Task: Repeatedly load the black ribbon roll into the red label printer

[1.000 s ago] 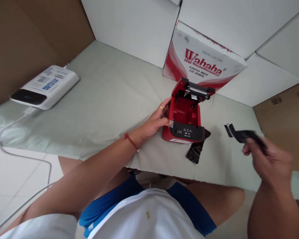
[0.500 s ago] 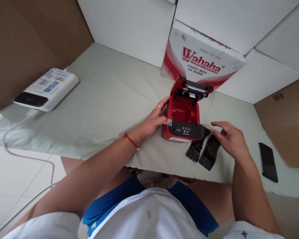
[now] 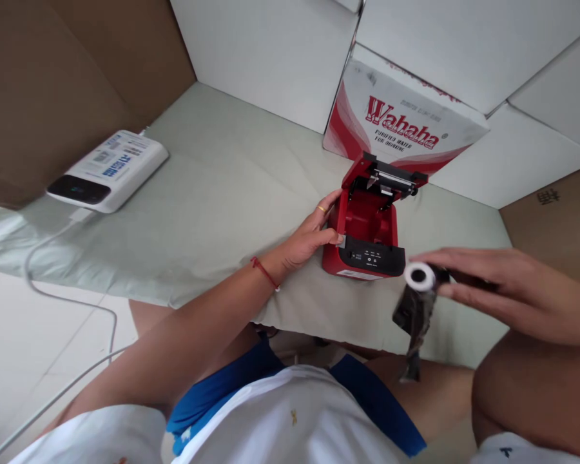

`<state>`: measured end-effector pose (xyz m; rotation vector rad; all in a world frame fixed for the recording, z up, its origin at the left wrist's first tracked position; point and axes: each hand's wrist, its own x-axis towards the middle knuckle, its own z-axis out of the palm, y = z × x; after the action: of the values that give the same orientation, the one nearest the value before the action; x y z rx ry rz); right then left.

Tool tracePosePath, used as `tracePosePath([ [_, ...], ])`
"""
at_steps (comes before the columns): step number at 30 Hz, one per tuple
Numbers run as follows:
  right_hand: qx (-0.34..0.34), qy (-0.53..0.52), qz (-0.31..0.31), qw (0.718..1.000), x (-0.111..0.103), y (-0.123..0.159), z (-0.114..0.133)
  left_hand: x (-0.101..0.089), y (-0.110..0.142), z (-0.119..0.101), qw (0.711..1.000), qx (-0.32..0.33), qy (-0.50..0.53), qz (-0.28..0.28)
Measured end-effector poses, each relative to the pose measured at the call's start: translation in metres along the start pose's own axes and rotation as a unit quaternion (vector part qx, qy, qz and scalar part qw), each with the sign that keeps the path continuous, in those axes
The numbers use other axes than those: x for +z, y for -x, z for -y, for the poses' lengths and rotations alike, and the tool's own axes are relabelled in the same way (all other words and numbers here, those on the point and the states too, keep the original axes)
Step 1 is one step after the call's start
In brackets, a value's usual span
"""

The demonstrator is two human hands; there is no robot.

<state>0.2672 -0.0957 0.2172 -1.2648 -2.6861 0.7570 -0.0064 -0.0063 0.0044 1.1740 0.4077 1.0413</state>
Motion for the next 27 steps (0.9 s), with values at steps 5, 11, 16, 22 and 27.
tracePosePath([
  [5, 0.086, 0.081, -0.048, 0.992, 0.020, -0.072, -0.013, -0.001, -0.001, 0.001, 1.000, -0.004, 0.006, 0.000],
  [11, 0.130, 0.159, 0.026, 0.978, 0.031, -0.118, -0.034, 0.000, -0.001, 0.004, 1.000, -0.009, 0.008, -0.010],
  [16, 0.130, 0.204, 0.082, 0.967, 0.034, -0.136, -0.035, 0.000, -0.004, 0.006, 1.000, -0.008, 0.016, -0.013],
  [22, 0.095, 0.201, 0.109, 0.969, 0.039, -0.134, -0.042, -0.001, -0.004, 0.006, 1.000, 0.001, -0.001, -0.007],
  [27, 0.047, 0.089, -0.104, 0.989, 0.047, -0.079, -0.027, -0.001, -0.004, 0.007, 1.000, 0.002, 0.009, -0.008],
])
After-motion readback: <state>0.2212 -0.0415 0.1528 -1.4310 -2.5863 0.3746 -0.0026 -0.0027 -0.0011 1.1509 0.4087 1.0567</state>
